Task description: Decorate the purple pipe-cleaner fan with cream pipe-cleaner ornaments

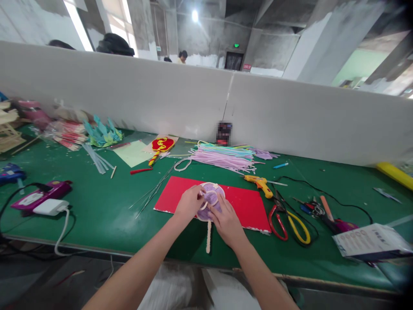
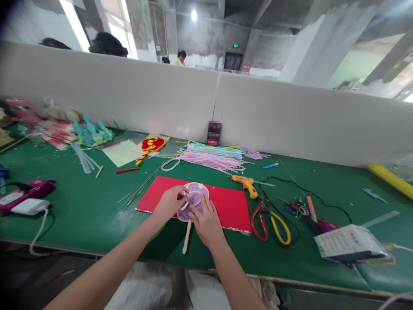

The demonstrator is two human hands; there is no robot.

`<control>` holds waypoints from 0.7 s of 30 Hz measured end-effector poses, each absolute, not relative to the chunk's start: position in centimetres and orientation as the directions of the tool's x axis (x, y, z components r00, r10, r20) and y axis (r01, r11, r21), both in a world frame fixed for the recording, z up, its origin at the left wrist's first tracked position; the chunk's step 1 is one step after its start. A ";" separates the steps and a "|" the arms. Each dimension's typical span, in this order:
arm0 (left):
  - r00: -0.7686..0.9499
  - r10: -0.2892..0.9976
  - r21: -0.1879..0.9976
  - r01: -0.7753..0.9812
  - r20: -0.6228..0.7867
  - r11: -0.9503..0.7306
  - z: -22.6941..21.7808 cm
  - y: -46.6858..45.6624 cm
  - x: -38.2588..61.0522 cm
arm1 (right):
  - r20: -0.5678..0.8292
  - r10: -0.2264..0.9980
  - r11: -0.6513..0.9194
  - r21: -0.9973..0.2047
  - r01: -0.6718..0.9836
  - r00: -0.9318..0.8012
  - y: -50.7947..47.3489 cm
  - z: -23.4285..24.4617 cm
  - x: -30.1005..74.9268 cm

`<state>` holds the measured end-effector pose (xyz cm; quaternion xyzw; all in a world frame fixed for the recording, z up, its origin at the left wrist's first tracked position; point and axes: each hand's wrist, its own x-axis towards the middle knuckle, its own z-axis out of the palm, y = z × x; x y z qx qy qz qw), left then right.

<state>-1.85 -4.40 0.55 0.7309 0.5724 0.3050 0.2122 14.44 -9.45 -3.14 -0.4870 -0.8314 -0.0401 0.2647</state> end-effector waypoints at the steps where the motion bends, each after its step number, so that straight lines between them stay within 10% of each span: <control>1: 0.157 0.965 0.665 0.700 0.210 -0.259 0.6 -4.3 -1.8 | 0.482 0.786 0.526 -0.191 0.829 -0.388 -9.4 -3.1 14.4; 21: 0.131 0.954 0.734 0.614 0.268 -0.291 0.0 -3.2 -1.6 | 0.472 0.788 0.527 -0.184 0.830 -0.396 -9.5 -2.8 14.4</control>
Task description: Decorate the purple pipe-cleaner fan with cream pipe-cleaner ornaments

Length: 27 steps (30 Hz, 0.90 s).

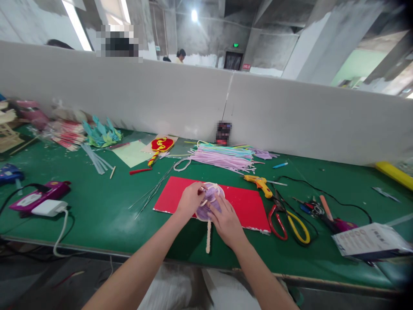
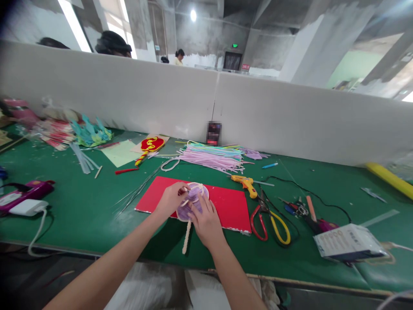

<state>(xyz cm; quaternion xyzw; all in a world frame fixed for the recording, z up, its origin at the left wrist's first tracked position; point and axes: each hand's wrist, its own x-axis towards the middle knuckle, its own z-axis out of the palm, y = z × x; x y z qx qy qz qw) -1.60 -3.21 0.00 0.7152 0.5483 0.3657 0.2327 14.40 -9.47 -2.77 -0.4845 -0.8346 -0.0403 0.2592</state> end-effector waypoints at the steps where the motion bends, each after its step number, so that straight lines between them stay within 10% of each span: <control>1: 0.130 0.954 0.735 0.612 0.271 -0.292 0.0 -3.2 -1.6 | 0.468 0.789 0.527 -0.184 0.830 -0.398 -9.5 -2.8 14.4; 15: -0.046 0.986 0.842 0.527 0.163 -0.115 -0.6 -6.0 -4.1 | 0.390 0.826 0.500 -0.173 0.849 -0.407 -9.6 -2.3 14.3; 27: 0.175 0.956 0.658 0.695 0.236 -0.290 -1.1 -5.4 -4.4 | 0.388 0.833 0.496 -0.204 0.844 -0.395 -9.7 -2.3 14.4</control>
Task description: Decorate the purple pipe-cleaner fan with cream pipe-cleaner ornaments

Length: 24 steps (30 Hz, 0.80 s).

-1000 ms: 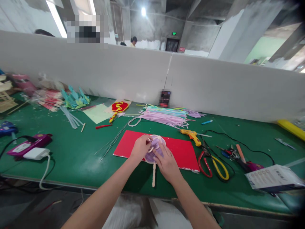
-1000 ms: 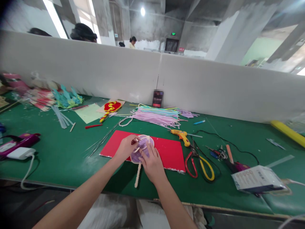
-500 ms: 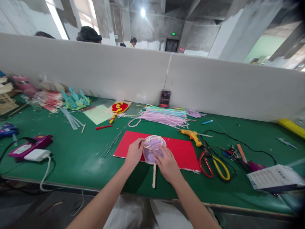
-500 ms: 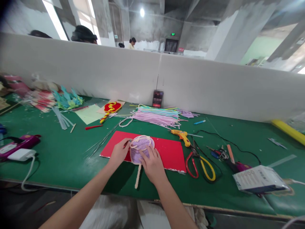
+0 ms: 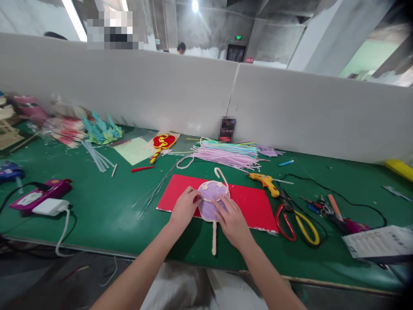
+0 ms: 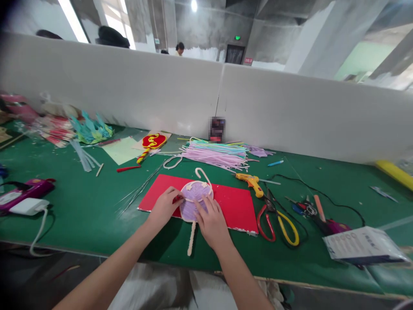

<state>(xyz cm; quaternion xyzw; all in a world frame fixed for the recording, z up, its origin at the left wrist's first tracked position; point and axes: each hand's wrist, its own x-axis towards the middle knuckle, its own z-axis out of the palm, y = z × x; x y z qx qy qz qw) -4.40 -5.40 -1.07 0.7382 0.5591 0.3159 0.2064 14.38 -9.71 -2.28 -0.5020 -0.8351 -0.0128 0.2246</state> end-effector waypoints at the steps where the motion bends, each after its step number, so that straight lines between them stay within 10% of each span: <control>1: 0.198 0.955 0.668 0.683 0.223 -0.297 -0.9 -5.0 -4.6 | 0.393 0.833 0.496 -0.220 0.840 -0.389 -9.7 -2.4 14.4; 7: 0.474 0.854 0.720 0.514 0.215 -0.467 0.8 -4.2 -5.2 | 0.463 0.841 0.472 -0.372 0.799 -0.280 -9.0 -3.1 15.3; 15: 0.347 0.914 0.854 0.390 0.209 -0.344 1.6 -3.9 -5.7 | 0.624 0.757 0.533 -0.415 0.737 -0.196 -8.1 -1.5 17.7; 24: 0.579 0.759 0.565 0.534 0.298 -0.629 0.7 -1.4 -5.7 | 0.382 0.884 0.453 -0.549 0.703 -0.271 -10.6 2.0 17.1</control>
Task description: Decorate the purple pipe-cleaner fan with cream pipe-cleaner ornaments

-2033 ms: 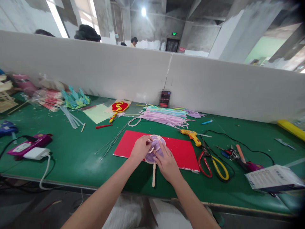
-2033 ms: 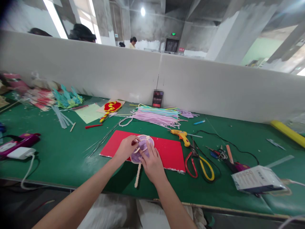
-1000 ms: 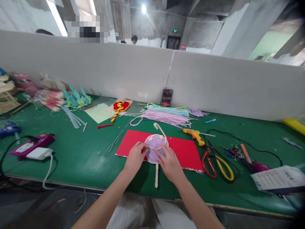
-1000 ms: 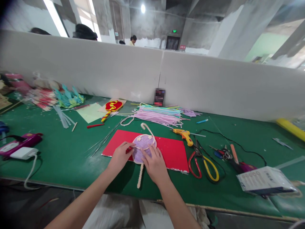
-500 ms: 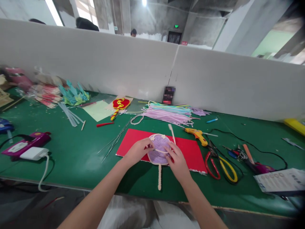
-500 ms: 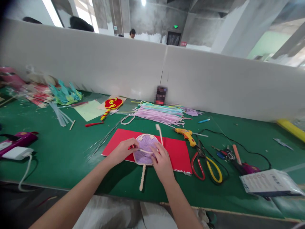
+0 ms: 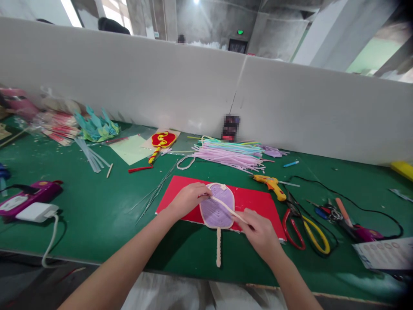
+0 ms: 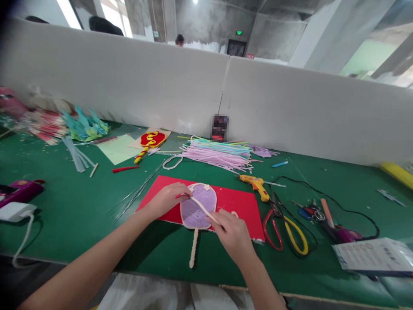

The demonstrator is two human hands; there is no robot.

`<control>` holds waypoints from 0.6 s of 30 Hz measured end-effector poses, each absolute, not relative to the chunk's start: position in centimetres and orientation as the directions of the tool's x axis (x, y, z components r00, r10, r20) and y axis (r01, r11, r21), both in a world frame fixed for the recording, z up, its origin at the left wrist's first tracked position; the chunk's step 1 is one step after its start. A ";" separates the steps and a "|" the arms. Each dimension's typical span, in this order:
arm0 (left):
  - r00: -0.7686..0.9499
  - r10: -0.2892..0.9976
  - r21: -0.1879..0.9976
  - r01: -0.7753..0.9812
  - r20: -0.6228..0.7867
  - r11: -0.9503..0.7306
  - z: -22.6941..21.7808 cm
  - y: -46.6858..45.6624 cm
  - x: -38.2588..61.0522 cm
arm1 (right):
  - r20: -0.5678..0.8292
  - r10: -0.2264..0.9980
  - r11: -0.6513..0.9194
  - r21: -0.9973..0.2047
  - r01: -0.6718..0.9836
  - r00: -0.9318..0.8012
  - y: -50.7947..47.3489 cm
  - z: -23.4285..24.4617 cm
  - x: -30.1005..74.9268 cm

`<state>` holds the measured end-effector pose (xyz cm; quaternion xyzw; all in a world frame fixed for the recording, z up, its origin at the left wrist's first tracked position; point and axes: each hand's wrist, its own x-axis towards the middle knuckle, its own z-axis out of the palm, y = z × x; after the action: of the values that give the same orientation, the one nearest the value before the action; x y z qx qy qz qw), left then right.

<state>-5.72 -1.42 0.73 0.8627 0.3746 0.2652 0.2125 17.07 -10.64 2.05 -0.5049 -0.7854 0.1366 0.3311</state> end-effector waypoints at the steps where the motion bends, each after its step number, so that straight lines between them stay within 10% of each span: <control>1: 0.603 0.738 0.530 0.538 0.301 -0.656 0.7 -1.3 -5.5 | 0.331 0.917 0.386 -0.596 0.704 -0.223 -11.0 2.3 16.6; 8: 0.590 0.741 0.500 0.559 0.321 -0.662 0.1 -0.9 -4.5 | -0.229 0.969 -0.247 -0.867 0.432 0.096 -11.8 2.0 13.9; 18: 0.416 0.891 0.776 0.495 0.182 -0.390 -0.5 -0.5 -5.9 | -0.200 0.960 -0.268 -0.862 0.430 0.197 -12.2 1.0 13.9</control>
<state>-5.92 -0.52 -0.46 0.7762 0.4465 0.3041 0.3252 13.90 -12.22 0.98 -0.6948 -0.5001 0.3890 0.3403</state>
